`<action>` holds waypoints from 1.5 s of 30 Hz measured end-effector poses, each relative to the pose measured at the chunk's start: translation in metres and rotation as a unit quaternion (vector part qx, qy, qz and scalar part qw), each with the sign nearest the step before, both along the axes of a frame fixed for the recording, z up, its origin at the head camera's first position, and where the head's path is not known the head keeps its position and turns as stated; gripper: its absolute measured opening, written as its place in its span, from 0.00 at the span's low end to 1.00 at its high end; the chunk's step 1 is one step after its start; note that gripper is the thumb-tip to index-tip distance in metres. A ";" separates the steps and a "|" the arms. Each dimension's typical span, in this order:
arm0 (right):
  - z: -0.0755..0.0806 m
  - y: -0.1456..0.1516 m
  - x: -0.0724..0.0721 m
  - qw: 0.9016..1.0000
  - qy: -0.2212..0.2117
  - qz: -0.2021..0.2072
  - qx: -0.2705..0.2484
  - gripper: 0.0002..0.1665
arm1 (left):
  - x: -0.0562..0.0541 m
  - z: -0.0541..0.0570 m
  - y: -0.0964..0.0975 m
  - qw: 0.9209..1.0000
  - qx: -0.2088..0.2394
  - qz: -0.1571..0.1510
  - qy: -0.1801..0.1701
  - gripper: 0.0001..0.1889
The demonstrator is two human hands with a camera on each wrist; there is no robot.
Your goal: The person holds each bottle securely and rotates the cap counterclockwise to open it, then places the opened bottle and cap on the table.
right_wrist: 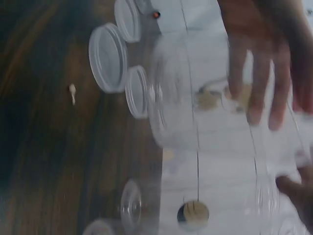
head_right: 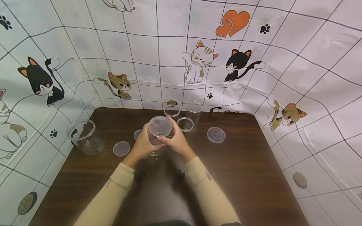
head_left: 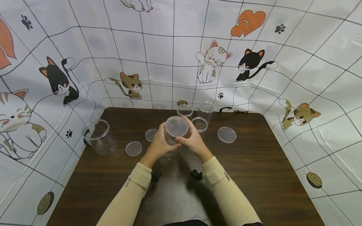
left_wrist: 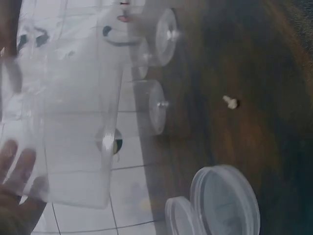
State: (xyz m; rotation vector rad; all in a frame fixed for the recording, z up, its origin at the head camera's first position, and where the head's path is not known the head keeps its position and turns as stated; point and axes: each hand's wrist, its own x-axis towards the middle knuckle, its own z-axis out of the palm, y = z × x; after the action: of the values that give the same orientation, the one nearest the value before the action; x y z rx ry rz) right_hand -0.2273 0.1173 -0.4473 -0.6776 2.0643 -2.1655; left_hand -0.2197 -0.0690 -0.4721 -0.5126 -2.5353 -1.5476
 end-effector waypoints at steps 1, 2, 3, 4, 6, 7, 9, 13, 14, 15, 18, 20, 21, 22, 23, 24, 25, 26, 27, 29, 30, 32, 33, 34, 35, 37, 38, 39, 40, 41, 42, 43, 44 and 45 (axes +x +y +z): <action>0.000 -0.004 0.001 1.000 0.006 -0.025 0.015 0.74 | 0.000 -0.001 0.001 1.000 -0.010 0.018 0.004 0.58; 0.001 -0.008 0.002 0.998 0.012 -0.049 0.030 0.72 | 0.000 -0.002 0.003 0.999 -0.015 0.031 0.005 0.58; 0.002 -0.012 0.003 0.996 0.017 -0.071 0.044 0.70 | -0.001 -0.003 0.004 0.999 -0.020 0.040 0.006 0.58; 0.003 -0.014 0.003 0.994 0.021 -0.089 0.055 0.67 | -0.001 -0.003 0.004 0.999 -0.022 0.046 0.006 0.58; 0.005 -0.017 0.004 0.991 0.027 -0.112 0.074 0.60 | 0.000 -0.002 0.004 0.999 -0.018 0.046 0.007 0.58; 0.006 -0.018 0.004 0.990 0.030 -0.114 0.079 0.57 | 0.000 -0.001 0.004 0.999 -0.017 0.040 0.009 0.58; 0.009 -0.016 0.004 0.990 0.033 -0.107 0.088 0.53 | 0.000 0.001 0.000 1.000 -0.013 0.021 0.013 0.58; 0.012 -0.005 -0.001 0.994 0.045 -0.042 0.090 0.52 | -0.003 0.008 -0.010 0.998 0.000 -0.063 0.004 0.58; 0.013 -0.001 -0.003 0.995 0.048 -0.013 0.084 0.53 | -0.004 0.009 -0.013 0.996 0.003 -0.089 -0.003 0.59; 0.013 0.002 -0.005 0.996 0.050 0.022 0.073 0.55 | -0.005 0.010 -0.015 0.993 0.012 -0.119 -0.016 0.59; 0.015 0.012 -0.011 0.987 0.052 0.144 0.038 0.60 | -0.006 0.014 -0.022 0.975 0.035 -0.210 -0.058 0.61; 0.018 0.017 -0.015 0.976 0.049 0.212 0.027 0.61 | -0.006 0.016 -0.024 0.960 0.041 -0.262 -0.087 0.60; 0.018 0.019 -0.016 0.970 0.046 0.239 0.023 0.61 | -0.005 0.017 -0.025 0.953 0.044 -0.283 -0.101 0.60; 0.019 0.020 -0.018 0.965 0.045 0.259 0.024 0.61 | -0.005 0.016 -0.026 0.947 0.045 -0.298 -0.109 0.58; 0.019 0.021 -0.019 0.961 0.044 0.271 0.026 0.61 | -0.004 0.016 -0.026 0.943 0.046 -0.307 -0.116 0.57; 0.019 0.021 -0.019 0.959 0.041 0.279 0.027 0.62 | -0.004 0.016 -0.026 0.940 0.052 -0.314 -0.122 0.57; 0.018 0.022 -0.019 0.958 0.036 0.282 0.023 0.62 | -0.004 0.015 -0.025 0.938 0.059 -0.317 -0.124 0.56; 0.018 0.022 -0.019 0.960 0.036 0.278 0.018 0.63 | -0.003 0.014 -0.025 0.939 0.070 -0.315 -0.124 0.56; 0.017 0.021 -0.018 0.962 0.029 0.270 0.004 0.63 | -0.003 0.013 -0.024 0.939 0.084 -0.311 -0.123 0.56; 0.014 0.019 -0.015 0.972 0.019 0.234 -0.023 0.65 | -0.004 0.012 -0.022 0.944 0.110 -0.291 -0.113 0.58; 0.012 0.018 -0.014 0.977 0.019 0.208 -0.033 0.65 | -0.004 0.011 -0.021 0.950 0.115 -0.272 -0.102 0.59; 0.010 0.013 -0.010 0.989 0.022 0.141 -0.040 0.67 | -0.004 0.010 -0.020 0.970 0.098 -0.213 -0.070 0.59; 0.008 0.010 -0.009 0.993 0.019 0.110 -0.043 0.69 | -0.004 0.009 -0.019 0.980 0.080 -0.176 -0.052 0.59; 0.007 0.005 -0.007 0.996 0.017 0.075 -0.034 0.72 | -0.004 0.008 -0.018 0.989 0.056 -0.135 -0.033 0.59; 0.006 0.000 -0.006 0.999 0.017 0.044 -0.024 0.75 | -0.004 0.007 -0.016 0.995 0.032 -0.094 -0.016 0.58; 0.006 -0.010 -0.002 1.000 0.007 -0.004 -0.008 0.80 | -0.002 0.005 -0.012 1.000 -0.004 -0.021 0.003 0.57; 0.006 -0.015 -0.001 1.000 0.001 -0.022 -0.004 0.81 | -0.002 0.004 -0.010 1.000 -0.014 0.007 0.008 0.57; 0.005 -0.020 0.000 0.999 -0.001 -0.039 -0.001 0.80 | -0.001 0.004 -0.008 0.999 -0.024 0.032 0.010 0.56; 0.005 -0.024 0.001 0.998 -0.003 -0.056 0.004 0.78 | -0.001 0.004 -0.006 0.998 -0.028 0.049 0.013 0.56; 0.004 -0.028 0.002 0.997 -0.003 -0.071 0.005 0.75 | 0.000 0.004 -0.004 0.997 -0.031 0.063 0.014 0.56; 0.004 -0.030 0.002 0.996 -0.003 -0.083 0.006 0.70 | 0.000 0.004 -0.003 0.997 -0.033 0.071 0.018 0.55; 0.005 -0.032 0.003 0.996 -0.002 -0.093 0.007 0.66 | 0.000 0.005 -0.002 0.996 -0.035 0.073 0.022 0.55; 0.005 -0.033 0.003 0.995 -0.001 -0.103 0.013 0.61 | 0.000 0.005 -0.002 0.996 -0.038 0.073 0.026 0.56; 0.006 -0.033 0.004 0.994 -0.001 -0.109 0.018 0.57 | 0.000 0.006 -0.003 0.997 -0.037 0.068 0.030 0.56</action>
State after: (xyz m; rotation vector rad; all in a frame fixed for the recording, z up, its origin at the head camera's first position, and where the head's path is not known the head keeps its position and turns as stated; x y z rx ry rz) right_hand -0.2235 0.0842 -0.4409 -0.4655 2.2666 -2.2278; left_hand -0.2202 -0.0716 -0.4660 -0.3791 -2.5331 -1.3758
